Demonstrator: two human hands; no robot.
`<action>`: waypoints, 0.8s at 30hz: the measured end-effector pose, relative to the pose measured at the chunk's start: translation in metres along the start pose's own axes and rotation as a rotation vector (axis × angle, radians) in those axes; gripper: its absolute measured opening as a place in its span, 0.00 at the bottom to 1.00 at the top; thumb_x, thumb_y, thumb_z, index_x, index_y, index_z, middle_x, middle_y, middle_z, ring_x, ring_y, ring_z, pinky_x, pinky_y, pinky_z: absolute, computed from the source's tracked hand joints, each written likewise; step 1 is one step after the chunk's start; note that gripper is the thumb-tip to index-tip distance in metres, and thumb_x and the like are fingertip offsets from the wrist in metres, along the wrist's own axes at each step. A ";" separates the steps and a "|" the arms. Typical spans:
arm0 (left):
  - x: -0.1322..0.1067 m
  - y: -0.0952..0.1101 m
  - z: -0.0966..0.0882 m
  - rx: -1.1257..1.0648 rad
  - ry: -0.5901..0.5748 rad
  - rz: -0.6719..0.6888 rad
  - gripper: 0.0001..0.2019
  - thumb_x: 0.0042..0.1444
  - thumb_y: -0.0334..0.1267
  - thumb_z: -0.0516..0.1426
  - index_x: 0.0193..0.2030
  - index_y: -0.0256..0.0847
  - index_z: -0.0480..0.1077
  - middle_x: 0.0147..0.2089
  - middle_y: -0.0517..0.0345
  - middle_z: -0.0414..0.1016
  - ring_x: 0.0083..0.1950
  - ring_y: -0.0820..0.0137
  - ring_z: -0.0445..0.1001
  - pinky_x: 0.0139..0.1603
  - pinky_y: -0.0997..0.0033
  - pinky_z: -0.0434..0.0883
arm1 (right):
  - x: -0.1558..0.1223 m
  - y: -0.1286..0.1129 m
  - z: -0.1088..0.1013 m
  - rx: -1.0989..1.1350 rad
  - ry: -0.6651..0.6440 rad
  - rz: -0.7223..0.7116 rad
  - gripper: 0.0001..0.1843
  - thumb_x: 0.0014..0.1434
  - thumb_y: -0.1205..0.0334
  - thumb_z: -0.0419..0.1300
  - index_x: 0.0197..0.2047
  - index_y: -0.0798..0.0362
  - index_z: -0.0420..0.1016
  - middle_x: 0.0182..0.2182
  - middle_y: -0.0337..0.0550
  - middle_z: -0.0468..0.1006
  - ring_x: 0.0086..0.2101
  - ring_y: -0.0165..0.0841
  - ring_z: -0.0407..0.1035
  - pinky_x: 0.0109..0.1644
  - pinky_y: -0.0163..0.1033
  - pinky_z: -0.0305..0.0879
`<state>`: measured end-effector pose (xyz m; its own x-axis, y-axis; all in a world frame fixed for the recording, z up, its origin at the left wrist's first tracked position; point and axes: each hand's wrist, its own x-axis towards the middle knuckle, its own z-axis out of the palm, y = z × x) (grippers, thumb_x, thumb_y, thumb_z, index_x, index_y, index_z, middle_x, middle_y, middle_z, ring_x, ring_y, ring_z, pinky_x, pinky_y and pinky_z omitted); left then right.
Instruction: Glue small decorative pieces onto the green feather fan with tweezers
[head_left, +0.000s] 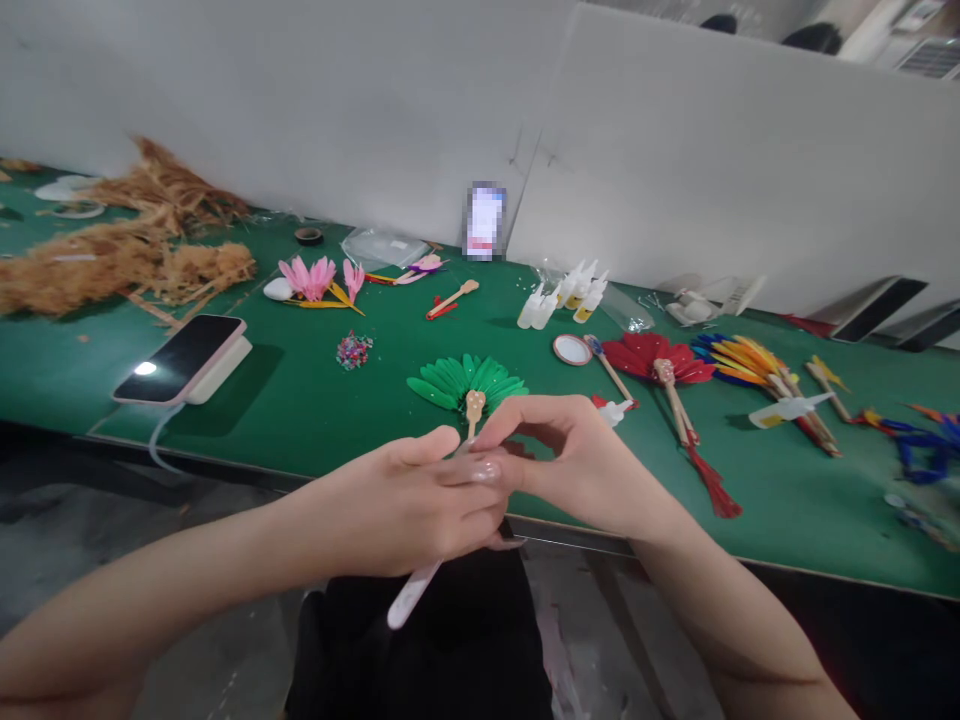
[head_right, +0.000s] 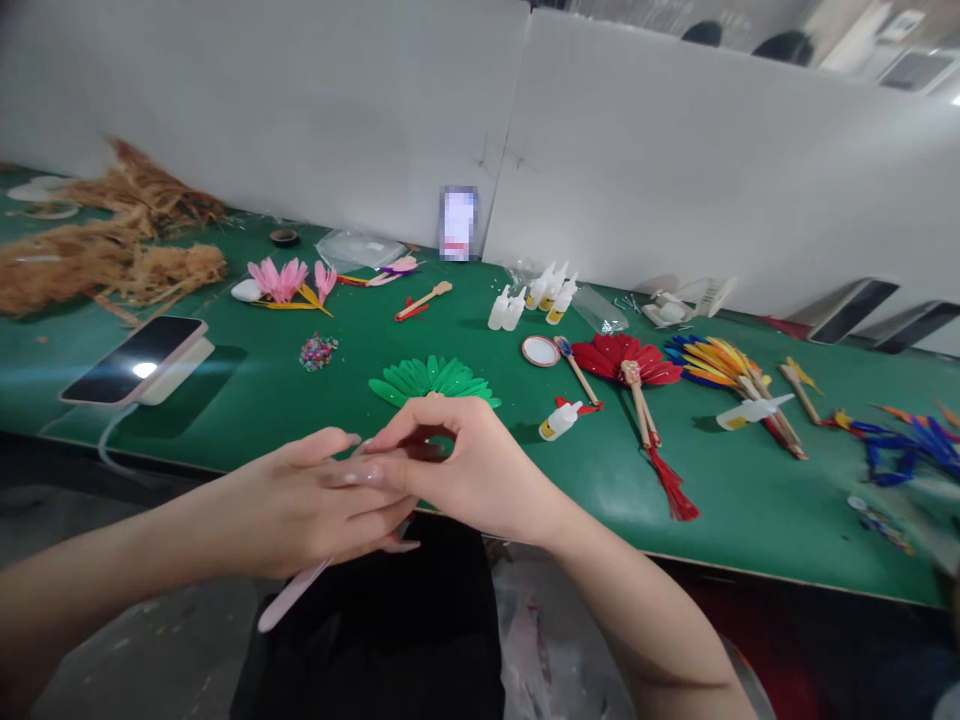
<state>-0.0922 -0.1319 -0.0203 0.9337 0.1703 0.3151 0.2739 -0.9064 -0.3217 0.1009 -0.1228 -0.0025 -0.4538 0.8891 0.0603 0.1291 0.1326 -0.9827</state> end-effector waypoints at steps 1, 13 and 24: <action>-0.001 0.000 -0.001 0.003 -0.003 0.000 0.09 0.61 0.30 0.52 0.41 0.45 0.74 0.44 0.67 0.77 0.54 0.73 0.67 0.43 0.67 0.62 | 0.000 0.001 -0.001 0.022 -0.020 -0.002 0.03 0.52 0.64 0.68 0.31 0.53 0.79 0.30 0.39 0.82 0.32 0.30 0.75 0.36 0.33 0.72; -0.015 -0.004 0.000 0.044 0.030 -0.011 0.12 0.64 0.44 0.51 0.46 0.47 0.75 0.67 0.65 0.64 0.72 0.75 0.49 0.74 0.61 0.38 | -0.007 0.006 -0.012 0.229 0.100 -0.136 0.08 0.58 0.64 0.64 0.43 0.48 0.79 0.38 0.38 0.83 0.40 0.29 0.78 0.44 0.31 0.76; -0.032 0.013 0.003 -0.326 0.126 -0.222 0.12 0.65 0.42 0.52 0.47 0.43 0.74 0.61 0.60 0.71 0.71 0.74 0.53 0.74 0.68 0.43 | 0.002 0.015 -0.012 0.509 0.125 -0.015 0.07 0.53 0.61 0.68 0.28 0.52 0.75 0.29 0.39 0.82 0.34 0.33 0.78 0.43 0.41 0.77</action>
<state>-0.1180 -0.1475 -0.0374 0.8192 0.3450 0.4582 0.3587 -0.9315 0.0599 0.1122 -0.1140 -0.0151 -0.3397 0.9383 0.0646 -0.3351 -0.0566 -0.9405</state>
